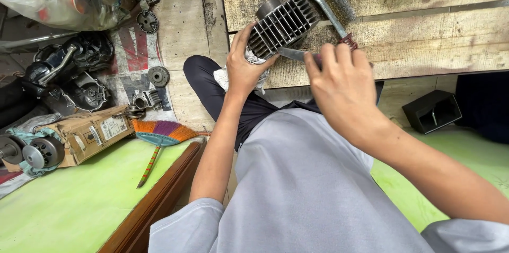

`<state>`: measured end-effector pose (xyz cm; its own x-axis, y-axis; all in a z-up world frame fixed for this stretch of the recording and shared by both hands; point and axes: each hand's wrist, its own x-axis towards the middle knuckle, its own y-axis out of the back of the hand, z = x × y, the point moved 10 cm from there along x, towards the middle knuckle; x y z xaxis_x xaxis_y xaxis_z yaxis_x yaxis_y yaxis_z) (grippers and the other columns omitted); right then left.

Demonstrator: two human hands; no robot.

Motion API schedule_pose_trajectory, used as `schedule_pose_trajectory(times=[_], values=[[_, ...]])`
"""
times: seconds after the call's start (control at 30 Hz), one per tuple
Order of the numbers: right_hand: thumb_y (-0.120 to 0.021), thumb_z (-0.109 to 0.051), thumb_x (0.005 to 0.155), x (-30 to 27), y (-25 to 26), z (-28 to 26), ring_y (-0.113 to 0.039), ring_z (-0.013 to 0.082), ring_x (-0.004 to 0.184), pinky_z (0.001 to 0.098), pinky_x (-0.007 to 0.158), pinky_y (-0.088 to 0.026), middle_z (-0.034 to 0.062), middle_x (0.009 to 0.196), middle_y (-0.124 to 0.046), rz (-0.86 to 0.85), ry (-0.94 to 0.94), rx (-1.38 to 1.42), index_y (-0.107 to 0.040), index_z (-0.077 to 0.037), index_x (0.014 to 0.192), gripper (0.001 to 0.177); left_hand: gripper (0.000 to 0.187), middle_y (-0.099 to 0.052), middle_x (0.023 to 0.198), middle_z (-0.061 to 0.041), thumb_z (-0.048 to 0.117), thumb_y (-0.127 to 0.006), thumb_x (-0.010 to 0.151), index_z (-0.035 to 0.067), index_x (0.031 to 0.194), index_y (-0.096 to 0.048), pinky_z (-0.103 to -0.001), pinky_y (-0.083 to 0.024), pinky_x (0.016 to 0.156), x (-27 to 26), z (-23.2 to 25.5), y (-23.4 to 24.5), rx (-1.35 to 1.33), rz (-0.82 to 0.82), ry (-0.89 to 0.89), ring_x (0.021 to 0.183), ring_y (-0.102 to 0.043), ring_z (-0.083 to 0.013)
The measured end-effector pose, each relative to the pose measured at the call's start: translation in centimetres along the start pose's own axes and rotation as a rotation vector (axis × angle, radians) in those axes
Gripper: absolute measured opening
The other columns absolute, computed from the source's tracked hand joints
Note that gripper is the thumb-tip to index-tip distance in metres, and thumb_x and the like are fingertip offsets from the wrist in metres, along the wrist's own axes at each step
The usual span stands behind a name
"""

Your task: The person sits cross-legged on the floor and cleans a metal engine cylinder head using a wire brush and a cloth. They scrub the cooling fins and the top surface of the part, then wipe it down with the cloth to remove debris.

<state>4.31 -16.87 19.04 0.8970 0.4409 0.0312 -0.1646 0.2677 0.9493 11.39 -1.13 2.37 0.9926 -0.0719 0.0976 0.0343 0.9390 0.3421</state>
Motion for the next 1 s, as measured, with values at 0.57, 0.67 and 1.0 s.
schedule_pose_trajectory(times=[0.57, 0.67, 1.0], values=[[-0.062, -0.026, 0.1, 0.3, -0.2, 6.2, -0.064, 0.0111, 0.065, 0.0283, 0.064, -0.05, 0.0054, 0.094, -0.074, -0.164, -0.047, 0.022, -0.067, -0.025, 0.137, 0.037, 0.09, -0.063, 0.137, -0.013, 0.027, -0.097, 0.068, 0.012, 0.143, -0.051, -0.046, -0.06, 0.104, 0.1, 2.1, 0.5, 0.217, 0.031, -0.114, 0.119, -0.07, -0.0308], [-0.066, -0.029, 0.097, 1.5, -0.4, 5.7, -0.064, 0.0112, 0.072, 0.0326, 0.08, -0.049, 0.004, 0.097, -0.075, -0.118, 0.014, -0.064, -0.069, -0.029, 0.133, 0.036, 0.091, -0.062, 0.138, -0.013, 0.027, -0.097, 0.068, 0.012, 0.144, -0.05, -0.045, -0.059, 0.104, -0.3, 2.1, 0.4, 0.222, 0.021, -0.097, 0.119, -0.07, -0.0305], [-0.074, -0.033, 0.086, 4.9, 0.5, 4.8, -0.066, 0.01, 0.076, 0.0408, 0.1, -0.044, 0.0003, 0.095, -0.077, -0.104, 0.194, -0.125, -0.073, -0.028, 0.119, 0.033, 0.091, -0.062, 0.138, -0.01, 0.027, -0.097, 0.068, 0.015, 0.145, -0.049, -0.044, -0.06, 0.105, -0.2, 1.9, 0.5, 0.217, 0.02, -0.079, 0.118, -0.071, -0.0283]])
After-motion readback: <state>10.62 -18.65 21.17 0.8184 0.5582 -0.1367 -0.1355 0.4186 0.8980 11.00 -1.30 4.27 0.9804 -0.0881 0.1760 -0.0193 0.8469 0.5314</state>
